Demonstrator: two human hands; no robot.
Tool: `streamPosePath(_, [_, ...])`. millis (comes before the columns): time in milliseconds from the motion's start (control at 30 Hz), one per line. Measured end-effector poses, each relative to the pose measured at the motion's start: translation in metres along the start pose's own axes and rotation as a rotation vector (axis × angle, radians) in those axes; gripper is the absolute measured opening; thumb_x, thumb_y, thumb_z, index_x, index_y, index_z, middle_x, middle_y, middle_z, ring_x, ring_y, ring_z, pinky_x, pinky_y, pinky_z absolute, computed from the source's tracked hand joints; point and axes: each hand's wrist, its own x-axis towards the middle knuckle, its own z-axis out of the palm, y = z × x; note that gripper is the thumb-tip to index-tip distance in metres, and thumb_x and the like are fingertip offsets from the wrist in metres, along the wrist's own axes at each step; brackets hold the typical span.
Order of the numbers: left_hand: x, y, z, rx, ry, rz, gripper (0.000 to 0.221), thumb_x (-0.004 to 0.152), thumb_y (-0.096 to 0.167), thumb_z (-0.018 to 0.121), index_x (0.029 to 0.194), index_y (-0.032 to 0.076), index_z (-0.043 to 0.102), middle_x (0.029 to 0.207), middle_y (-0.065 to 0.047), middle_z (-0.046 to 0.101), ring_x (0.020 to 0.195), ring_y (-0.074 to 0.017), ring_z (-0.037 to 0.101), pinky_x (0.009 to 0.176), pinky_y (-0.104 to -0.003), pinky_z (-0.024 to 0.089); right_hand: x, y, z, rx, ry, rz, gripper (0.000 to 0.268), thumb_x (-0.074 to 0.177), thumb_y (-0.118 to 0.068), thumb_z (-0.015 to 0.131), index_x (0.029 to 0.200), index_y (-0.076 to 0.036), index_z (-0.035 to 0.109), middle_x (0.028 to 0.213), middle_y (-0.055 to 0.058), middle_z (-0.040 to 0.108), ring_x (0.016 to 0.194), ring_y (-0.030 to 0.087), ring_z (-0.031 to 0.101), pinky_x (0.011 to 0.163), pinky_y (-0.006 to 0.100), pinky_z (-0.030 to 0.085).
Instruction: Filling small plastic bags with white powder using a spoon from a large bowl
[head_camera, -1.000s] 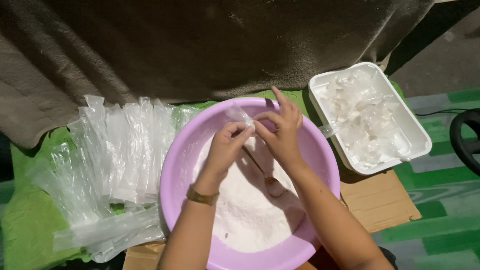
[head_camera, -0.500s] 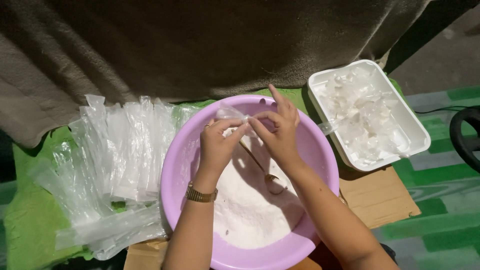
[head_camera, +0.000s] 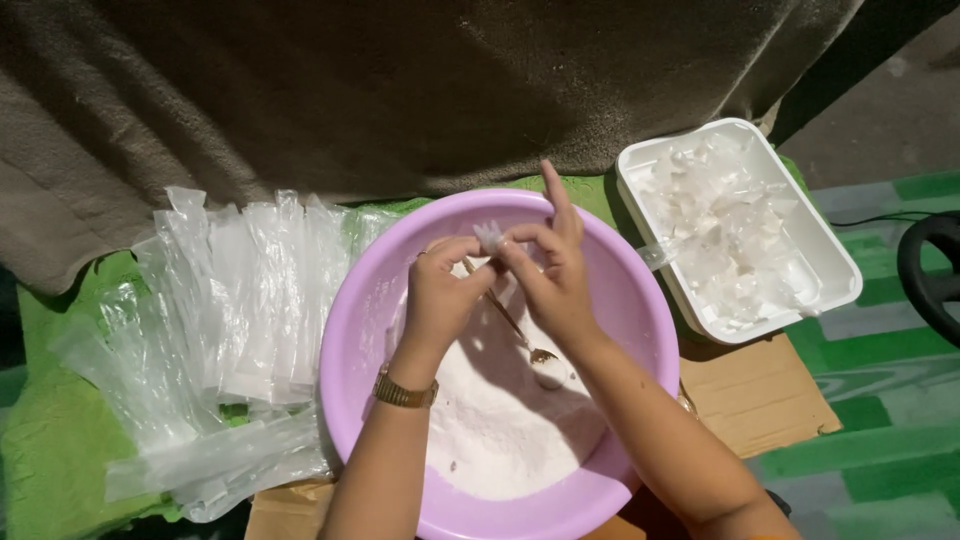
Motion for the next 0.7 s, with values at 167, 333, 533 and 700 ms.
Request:
streamPosePath(167, [0.002,-0.009,0.014,0.270,0.062,0.196,0.012,0.074,0.024,0.084,0.081,0.020,0.076,0.083,0.003,0.075,0.098,-0.0215,0.070,0.088,-0.037,0.052,0.001,0.013,-0.001,0.260,0.064,0.064,0.012,0.099,-0.019,0.064,0.089,-0.012,0.067,0.174,0.007,0.014,0.157,0.039,0.017,0.126,0.059,0.018])
streamPosePath(333, [-0.001,0.014,0.008,0.253,0.049,0.275,0.013,0.081,0.017,0.078,0.094,0.017,0.077,0.092,-0.002,0.078,0.100,-0.0268,0.071,0.090,-0.041,0.053,0.019,0.008,-0.016,0.360,0.144,0.064,0.020,0.102,-0.015,0.062,0.088,-0.001,0.061,0.164,0.016,0.033,0.149,0.033,0.039,0.123,0.051,0.032])
streamPosePath(533, [-0.006,0.019,-0.005,0.258,0.132,0.316,0.024,0.087,0.024,0.080,0.110,0.018,0.075,0.104,-0.005,0.076,0.104,-0.0303,0.070,0.093,-0.044,0.052,0.039,0.021,-0.052,0.469,0.621,0.020,0.008,0.102,-0.008,0.065,0.101,-0.003,0.059,0.097,0.017,0.068,0.065,0.018,0.070,0.061,0.027,0.061])
streamPosePath(700, [-0.003,0.010,-0.002,0.257,0.155,0.265,0.022,0.089,0.026,0.079,0.109,0.017,0.075,0.103,-0.004,0.074,0.103,-0.0295,0.069,0.093,-0.043,0.050,0.052,0.089,-0.096,0.082,0.535,-0.232,0.041,0.109,-0.003,0.067,0.141,-0.016,0.045,0.141,0.005,0.052,0.116,0.016,0.060,0.113,0.036,0.048])
